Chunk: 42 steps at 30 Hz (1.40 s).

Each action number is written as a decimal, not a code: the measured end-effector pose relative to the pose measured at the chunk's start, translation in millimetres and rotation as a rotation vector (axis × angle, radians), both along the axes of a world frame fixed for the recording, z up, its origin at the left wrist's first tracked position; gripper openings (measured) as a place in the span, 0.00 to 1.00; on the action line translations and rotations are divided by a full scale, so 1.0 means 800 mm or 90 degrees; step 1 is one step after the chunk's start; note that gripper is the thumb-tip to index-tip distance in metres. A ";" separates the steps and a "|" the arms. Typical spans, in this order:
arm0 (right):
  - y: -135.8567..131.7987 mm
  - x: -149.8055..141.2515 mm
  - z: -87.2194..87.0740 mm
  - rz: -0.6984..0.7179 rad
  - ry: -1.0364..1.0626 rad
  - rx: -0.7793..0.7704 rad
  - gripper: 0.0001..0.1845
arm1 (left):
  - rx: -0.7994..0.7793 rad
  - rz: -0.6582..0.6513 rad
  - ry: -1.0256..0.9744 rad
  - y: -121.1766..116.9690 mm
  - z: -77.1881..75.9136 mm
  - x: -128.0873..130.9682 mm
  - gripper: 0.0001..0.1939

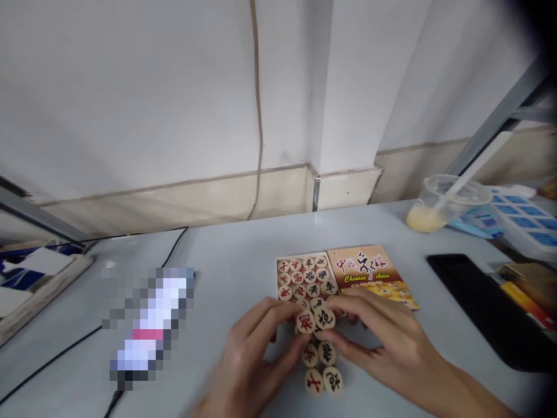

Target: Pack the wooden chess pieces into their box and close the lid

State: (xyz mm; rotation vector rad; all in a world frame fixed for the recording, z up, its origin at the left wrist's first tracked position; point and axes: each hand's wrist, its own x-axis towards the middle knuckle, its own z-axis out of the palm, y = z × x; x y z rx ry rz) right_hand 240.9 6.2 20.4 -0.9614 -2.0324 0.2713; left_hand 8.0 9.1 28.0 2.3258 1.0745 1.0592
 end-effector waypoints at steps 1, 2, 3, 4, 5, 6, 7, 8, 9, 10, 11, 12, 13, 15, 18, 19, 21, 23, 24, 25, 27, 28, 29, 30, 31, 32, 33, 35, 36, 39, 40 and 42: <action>0.010 0.001 0.005 0.008 -0.007 0.012 0.13 | 0.002 0.003 -0.006 0.009 0.005 0.000 0.14; 0.020 0.002 0.010 0.012 -0.019 0.027 0.13 | 0.010 0.007 -0.009 0.017 0.009 -0.001 0.14; 0.030 0.002 0.015 0.013 -0.035 0.042 0.13 | 0.018 0.010 -0.009 0.026 0.011 -0.001 0.14; 0.039 0.003 0.018 0.012 -0.051 0.057 0.13 | 0.025 0.012 -0.010 0.033 0.013 -0.002 0.14; 0.046 0.003 0.019 0.011 -0.064 0.069 0.13 | 0.028 0.013 -0.010 0.040 0.013 -0.003 0.14; 0.053 0.003 0.019 0.010 -0.074 0.075 0.13 | 0.028 0.014 -0.012 0.046 0.012 -0.003 0.14; 0.058 0.003 0.018 0.011 -0.077 0.076 0.13 | 0.025 0.015 -0.014 0.051 0.010 -0.003 0.13; 0.061 0.003 0.014 0.012 -0.072 0.071 0.12 | 0.021 0.015 -0.019 0.054 0.006 -0.003 0.13; 0.063 0.003 0.010 0.013 -0.061 0.064 0.12 | 0.013 0.015 -0.024 0.057 0.002 -0.003 0.13; 0.064 0.002 0.005 0.014 -0.046 0.054 0.12 | 0.008 0.016 -0.032 0.058 -0.002 -0.003 0.13; 0.063 0.002 0.001 0.016 -0.032 0.045 0.13 | 0.003 0.016 -0.040 0.058 -0.006 -0.003 0.13; 0.061 0.002 -0.004 0.020 -0.022 0.039 0.13 | 0.000 0.014 -0.047 0.057 -0.010 -0.002 0.14; 0.060 0.003 -0.007 0.025 -0.017 0.036 0.14 | -0.002 0.008 -0.052 0.056 -0.012 -0.002 0.14; 0.055 0.003 -0.011 0.033 -0.014 0.035 0.16 | 0.005 -0.002 -0.061 0.052 -0.015 -0.003 0.15; 0.051 0.004 -0.011 0.028 -0.001 0.037 0.18 | 0.010 -0.008 -0.071 0.047 -0.014 -0.003 0.15; 0.050 0.004 -0.011 0.026 0.002 0.037 0.18 | 0.006 -0.005 -0.072 0.047 -0.014 -0.004 0.15; 0.050 0.004 -0.010 0.026 0.000 0.033 0.18 | -0.006 0.000 -0.071 0.045 -0.015 -0.004 0.15; 0.051 0.004 -0.009 0.031 -0.014 0.018 0.17 | -0.017 0.002 -0.063 0.044 -0.017 -0.004 0.15; 0.051 0.004 -0.008 0.033 -0.022 0.011 0.17 | -0.017 0.004 -0.058 0.044 -0.018 -0.005 0.16; 0.052 0.004 -0.007 0.032 -0.027 0.007 0.16 | -0.013 0.010 -0.051 0.043 -0.019 -0.005 0.16; 0.054 0.004 -0.003 0.012 -0.030 0.013 0.14 | 0.013 0.033 -0.028 0.044 -0.020 -0.006 0.15; 0.055 0.004 -0.001 -0.002 -0.033 0.017 0.13 | 0.029 0.049 -0.015 0.046 -0.020 -0.007 0.15; 0.056 0.004 0.001 -0.017 -0.037 0.020 0.12 | 0.043 0.065 -0.002 0.048 -0.019 -0.008 0.14; 0.058 0.005 0.002 -0.031 -0.041 0.024 0.12 | 0.054 0.080 0.010 0.051 -0.019 -0.009 0.14; 0.060 0.005 0.002 -0.040 -0.048 0.026 0.12 | 0.059 0.093 0.019 0.055 -0.019 -0.010 0.14; 0.062 0.006 0.001 -0.047 -0.056 0.030 0.13 | 0.062 0.103 0.027 0.059 -0.019 -0.011 0.14; 0.063 0.007 -0.001 -0.050 -0.064 0.033 0.13 | 0.063 0.107 0.035 0.063 -0.019 -0.011 0.14; 0.066 0.008 -0.005 -0.052 -0.084 0.032 0.15 | 0.055 0.098 0.051 0.068 -0.019 -0.011 0.14; 0.067 0.009 -0.008 -0.045 -0.096 0.024 0.14 | 0.046 0.085 0.060 0.070 -0.020 -0.010 0.14; 0.068 0.009 -0.012 -0.012 -0.117 -0.011 0.11 | 0.019 0.041 0.078 0.070 -0.022 -0.007 0.16; 0.068 0.009 -0.012 -0.002 -0.120 -0.022 0.10 | 0.014 0.034 0.081 0.069 -0.023 -0.007 0.15; 0.068 0.009 -0.012 0.011 -0.121 -0.032 0.09 | 0.016 0.027 0.084 0.068 -0.025 -0.006 0.13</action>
